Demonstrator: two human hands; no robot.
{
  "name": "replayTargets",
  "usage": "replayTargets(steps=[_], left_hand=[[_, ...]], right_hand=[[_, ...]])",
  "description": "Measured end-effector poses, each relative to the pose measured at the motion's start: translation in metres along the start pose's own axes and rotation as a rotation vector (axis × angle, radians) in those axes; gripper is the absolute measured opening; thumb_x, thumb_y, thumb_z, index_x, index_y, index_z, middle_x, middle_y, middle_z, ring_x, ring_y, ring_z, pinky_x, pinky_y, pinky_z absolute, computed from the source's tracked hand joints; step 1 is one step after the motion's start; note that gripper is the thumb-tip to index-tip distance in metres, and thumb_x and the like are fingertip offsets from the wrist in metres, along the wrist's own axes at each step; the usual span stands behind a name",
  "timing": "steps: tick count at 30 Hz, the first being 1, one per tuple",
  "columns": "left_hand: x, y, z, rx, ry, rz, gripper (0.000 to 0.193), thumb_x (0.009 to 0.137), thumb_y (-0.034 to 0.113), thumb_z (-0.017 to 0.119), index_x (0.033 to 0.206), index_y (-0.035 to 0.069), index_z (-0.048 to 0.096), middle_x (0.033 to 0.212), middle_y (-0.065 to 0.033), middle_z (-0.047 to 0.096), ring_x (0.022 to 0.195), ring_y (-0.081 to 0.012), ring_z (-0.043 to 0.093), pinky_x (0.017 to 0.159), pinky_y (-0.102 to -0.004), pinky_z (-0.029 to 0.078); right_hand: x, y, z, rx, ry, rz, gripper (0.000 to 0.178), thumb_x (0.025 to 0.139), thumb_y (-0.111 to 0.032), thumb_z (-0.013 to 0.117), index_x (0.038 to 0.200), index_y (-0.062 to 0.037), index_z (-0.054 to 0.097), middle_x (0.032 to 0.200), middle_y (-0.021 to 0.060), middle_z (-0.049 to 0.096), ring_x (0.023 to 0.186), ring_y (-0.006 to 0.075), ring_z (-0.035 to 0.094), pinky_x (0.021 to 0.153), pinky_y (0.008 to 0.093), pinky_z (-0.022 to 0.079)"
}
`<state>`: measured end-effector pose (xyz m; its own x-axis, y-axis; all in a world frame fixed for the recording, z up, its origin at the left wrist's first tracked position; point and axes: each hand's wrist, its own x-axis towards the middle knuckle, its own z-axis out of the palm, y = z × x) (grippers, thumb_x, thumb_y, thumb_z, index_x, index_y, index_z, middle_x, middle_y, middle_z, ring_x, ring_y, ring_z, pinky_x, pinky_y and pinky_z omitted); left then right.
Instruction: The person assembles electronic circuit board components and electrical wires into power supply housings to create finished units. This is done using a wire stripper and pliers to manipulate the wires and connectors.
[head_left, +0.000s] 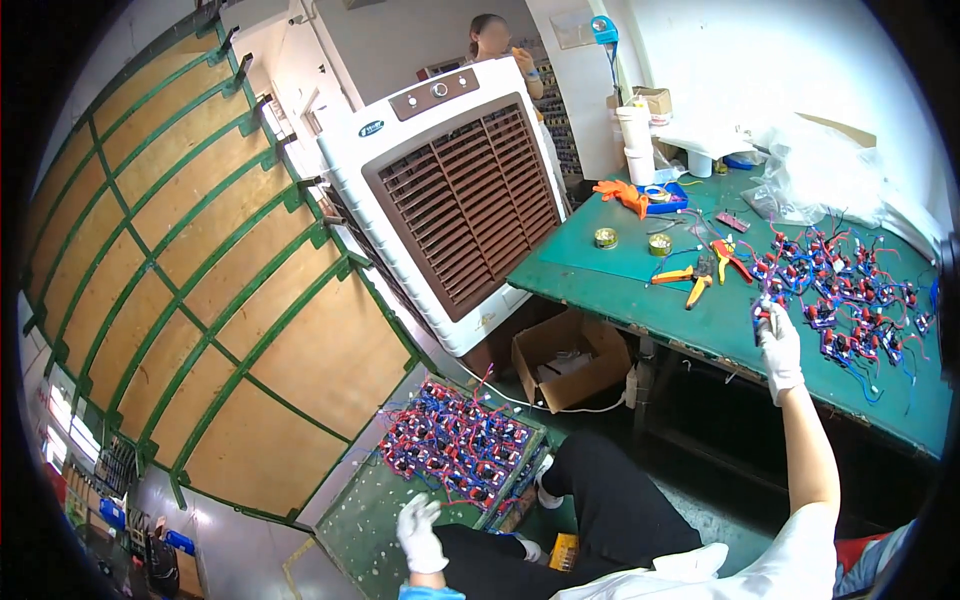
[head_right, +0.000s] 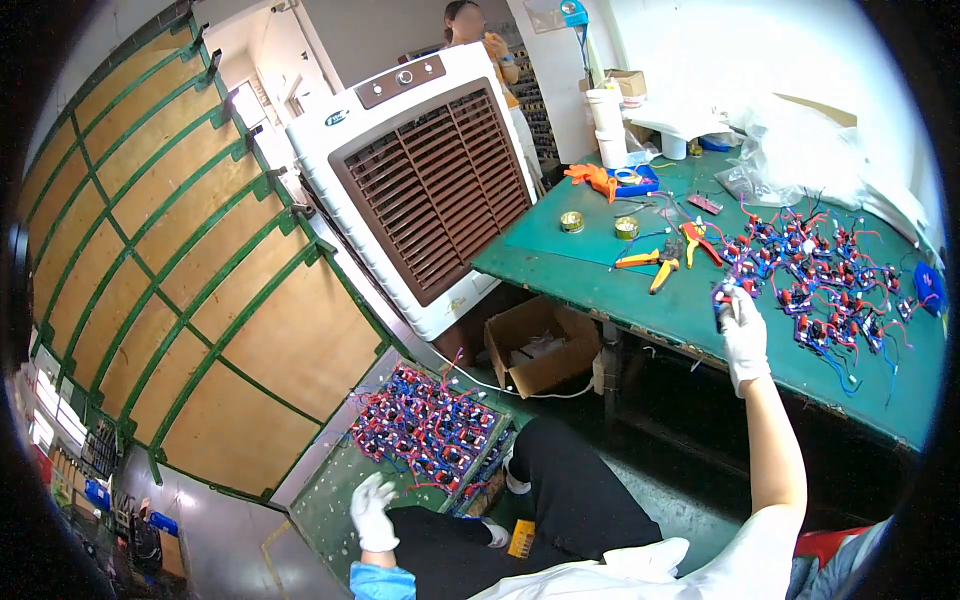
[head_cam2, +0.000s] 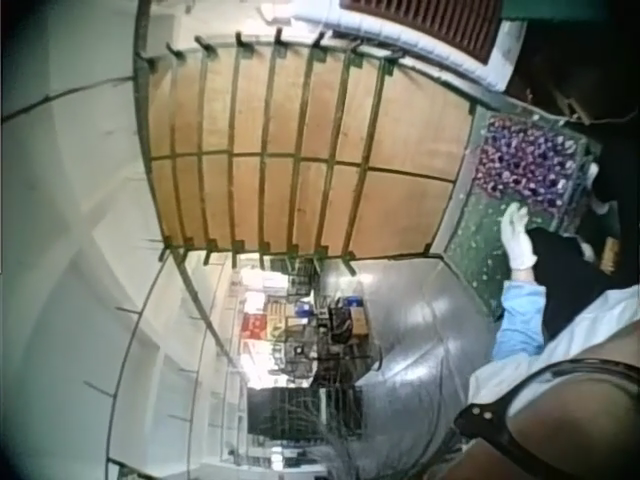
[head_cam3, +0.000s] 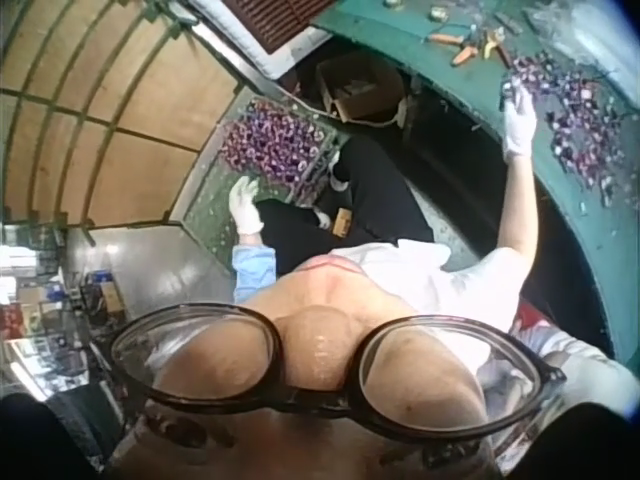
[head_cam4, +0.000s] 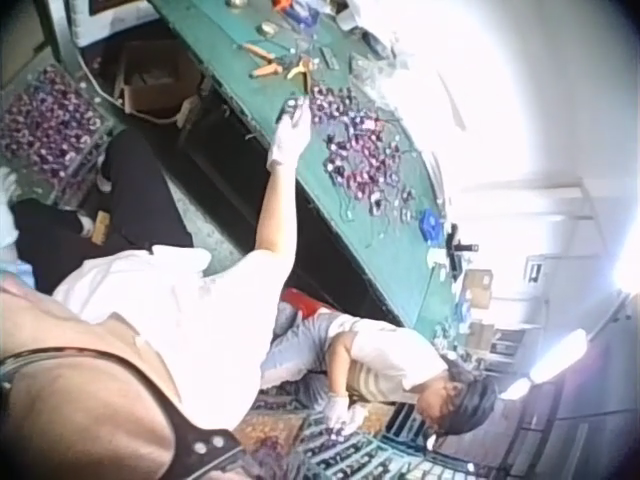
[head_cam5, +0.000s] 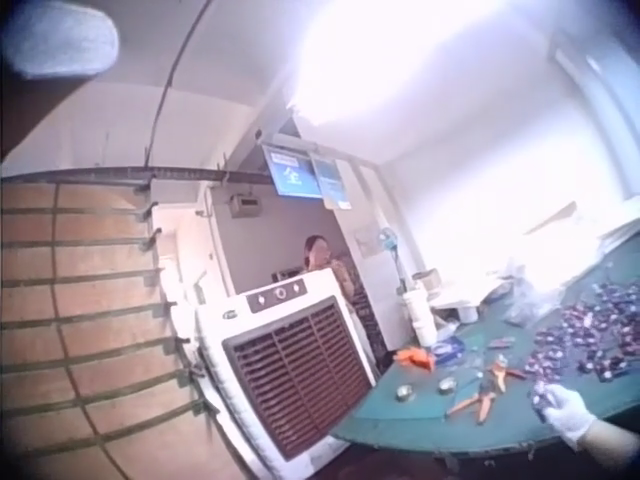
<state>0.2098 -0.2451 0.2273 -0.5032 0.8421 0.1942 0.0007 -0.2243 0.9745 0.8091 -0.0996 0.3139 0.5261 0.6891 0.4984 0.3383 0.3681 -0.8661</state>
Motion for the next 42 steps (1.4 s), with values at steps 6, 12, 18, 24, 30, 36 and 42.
replayTargets(steps=[6,12,18,24,30,36,42], left_hand=[[-0.036,0.060,0.121,0.273,-0.799,0.368,0.044,0.097,0.024,0.036,0.129,-0.007,0.038,0.126,-0.0155,0.050,0.109,-0.0247,0.055,0.091,-0.0340,0.045],[-0.047,0.075,0.162,-0.773,-0.563,-0.648,0.074,0.087,0.063,0.033,0.137,0.008,0.033,0.131,-0.0172,0.044,0.113,-0.0327,0.051,0.093,-0.0444,0.044],[-0.053,0.076,0.130,-1.089,-0.361,-0.693,0.076,0.080,0.069,0.042,0.134,0.016,0.040,0.128,-0.0213,0.044,0.109,-0.0399,0.051,0.091,-0.0520,0.045],[-0.070,0.068,0.118,-1.018,-0.198,-0.602,0.071,0.082,0.061,0.045,0.138,0.018,0.034,0.126,-0.0232,0.046,0.097,-0.0380,0.058,0.085,-0.0525,0.047],[-0.071,0.062,0.123,-1.049,-0.302,-0.570,0.068,0.089,0.054,0.041,0.137,0.007,0.034,0.129,-0.0173,0.046,0.116,-0.0416,0.045,0.092,-0.0556,0.042],[-0.074,0.060,0.125,-1.032,-0.237,-0.546,0.065,0.090,0.050,0.041,0.137,0.005,0.034,0.136,-0.0119,0.041,0.129,-0.0402,0.031,0.103,-0.0540,0.032],[-0.077,0.063,0.127,-1.081,-0.143,-0.633,0.064,0.091,0.049,0.040,0.135,0.003,0.035,0.136,-0.0124,0.041,0.128,-0.0380,0.033,0.104,-0.0530,0.031]], right_hand=[[-0.081,-0.108,0.059,-0.397,-0.421,-0.781,0.047,0.068,0.005,0.060,0.113,-0.0078,0.056,0.079,0.0126,0.060,0.068,0.0292,0.060,0.063,0.0349,0.049],[-0.177,-0.151,0.146,-0.342,-1.160,-0.881,0.050,0.068,-0.014,0.062,0.118,-0.0177,0.053,0.066,0.0056,0.050,0.051,0.0232,0.054,0.043,0.0338,0.040],[-0.237,-0.159,0.166,-0.105,-1.253,-0.732,0.056,0.072,-0.017,0.060,0.127,-0.0199,0.049,0.071,0.0023,0.049,0.057,0.0174,0.055,0.043,0.0309,0.042],[-0.252,-0.133,0.150,0.364,-1.320,-0.277,0.040,0.071,-0.013,0.067,0.110,-0.0052,0.058,0.070,0.0067,0.057,0.061,0.0251,0.059,0.051,0.0343,0.047],[-0.259,-0.125,0.143,0.160,-0.962,-0.084,0.015,0.076,-0.005,0.057,0.090,-0.0043,0.063,0.079,0.0129,0.062,0.070,0.0304,0.059,0.063,0.0372,0.048],[-0.269,-0.102,0.144,0.194,-0.930,-0.002,0.026,0.072,0.004,0.057,0.096,-0.0045,0.058,0.078,0.0111,0.061,0.067,0.0292,0.058,0.059,0.0355,0.048],[-0.269,-0.108,0.146,0.252,-0.951,0.373,0.016,0.078,0.002,0.055,0.094,-0.0006,0.059,0.077,0.0099,0.059,0.062,0.0188,0.057,0.056,0.0294,0.046]])
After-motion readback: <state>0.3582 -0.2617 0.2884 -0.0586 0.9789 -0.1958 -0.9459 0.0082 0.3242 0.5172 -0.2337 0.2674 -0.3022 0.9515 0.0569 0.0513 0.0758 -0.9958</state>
